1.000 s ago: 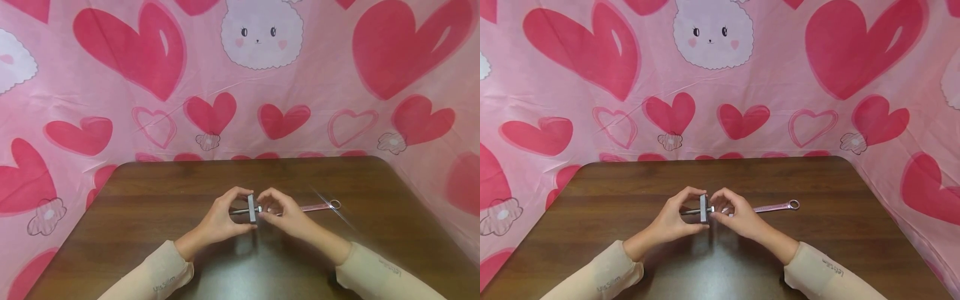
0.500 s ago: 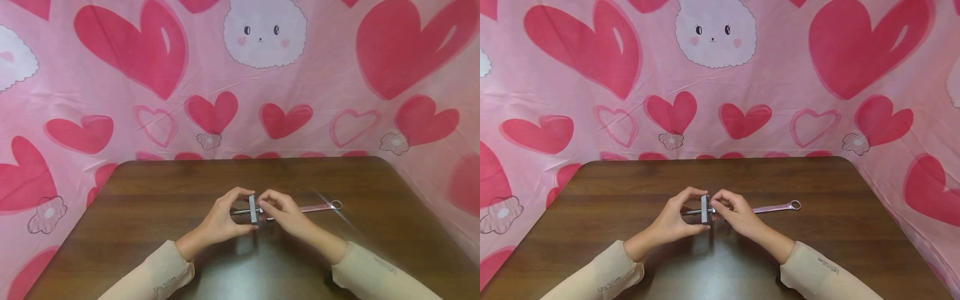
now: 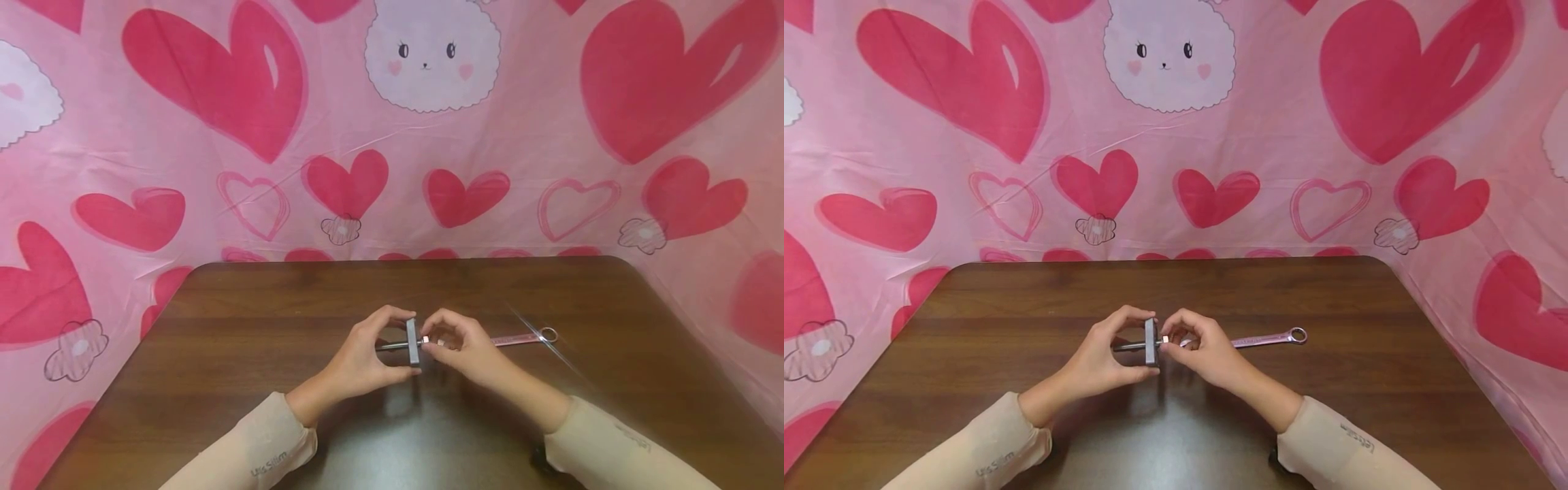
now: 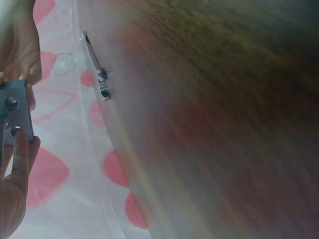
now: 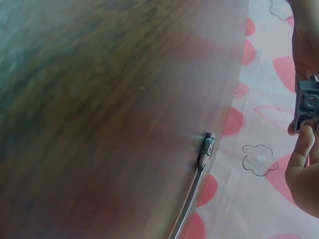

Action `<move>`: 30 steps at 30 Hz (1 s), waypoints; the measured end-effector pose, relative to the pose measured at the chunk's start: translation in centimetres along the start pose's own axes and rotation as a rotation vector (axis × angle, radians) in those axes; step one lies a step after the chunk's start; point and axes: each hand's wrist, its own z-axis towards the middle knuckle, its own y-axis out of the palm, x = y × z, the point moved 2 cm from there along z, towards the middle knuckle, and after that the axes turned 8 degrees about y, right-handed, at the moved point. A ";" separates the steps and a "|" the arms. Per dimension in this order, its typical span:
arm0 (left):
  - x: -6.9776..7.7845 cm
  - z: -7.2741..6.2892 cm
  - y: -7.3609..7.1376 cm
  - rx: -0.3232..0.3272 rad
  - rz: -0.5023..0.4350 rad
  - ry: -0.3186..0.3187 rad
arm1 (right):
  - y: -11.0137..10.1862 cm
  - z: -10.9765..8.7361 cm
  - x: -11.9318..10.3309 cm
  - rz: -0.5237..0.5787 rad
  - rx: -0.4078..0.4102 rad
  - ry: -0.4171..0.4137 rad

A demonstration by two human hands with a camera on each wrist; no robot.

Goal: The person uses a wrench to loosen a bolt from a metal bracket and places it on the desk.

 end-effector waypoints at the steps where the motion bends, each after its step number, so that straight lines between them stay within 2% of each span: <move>1: 0.0 0.0 0.0 0.000 0.001 0.001 | 0.0 0.0 0.0 -0.010 -0.004 -0.012; 9: 0.0 0.0 0.0 0.000 -0.013 0.000 | -0.4 -0.2 0.0 -0.041 -0.011 -0.061; 12: 0.0 0.0 0.0 -0.003 -0.020 -0.007 | -0.7 -0.2 0.1 -0.032 -0.005 -0.031; 19: 0.0 0.0 0.1 -0.004 -0.038 -0.003 | -0.8 -0.1 0.3 0.037 -0.052 0.086; 30: 0.0 0.0 0.1 -0.016 -0.018 -0.007 | -0.4 0.1 0.3 0.037 -0.058 0.077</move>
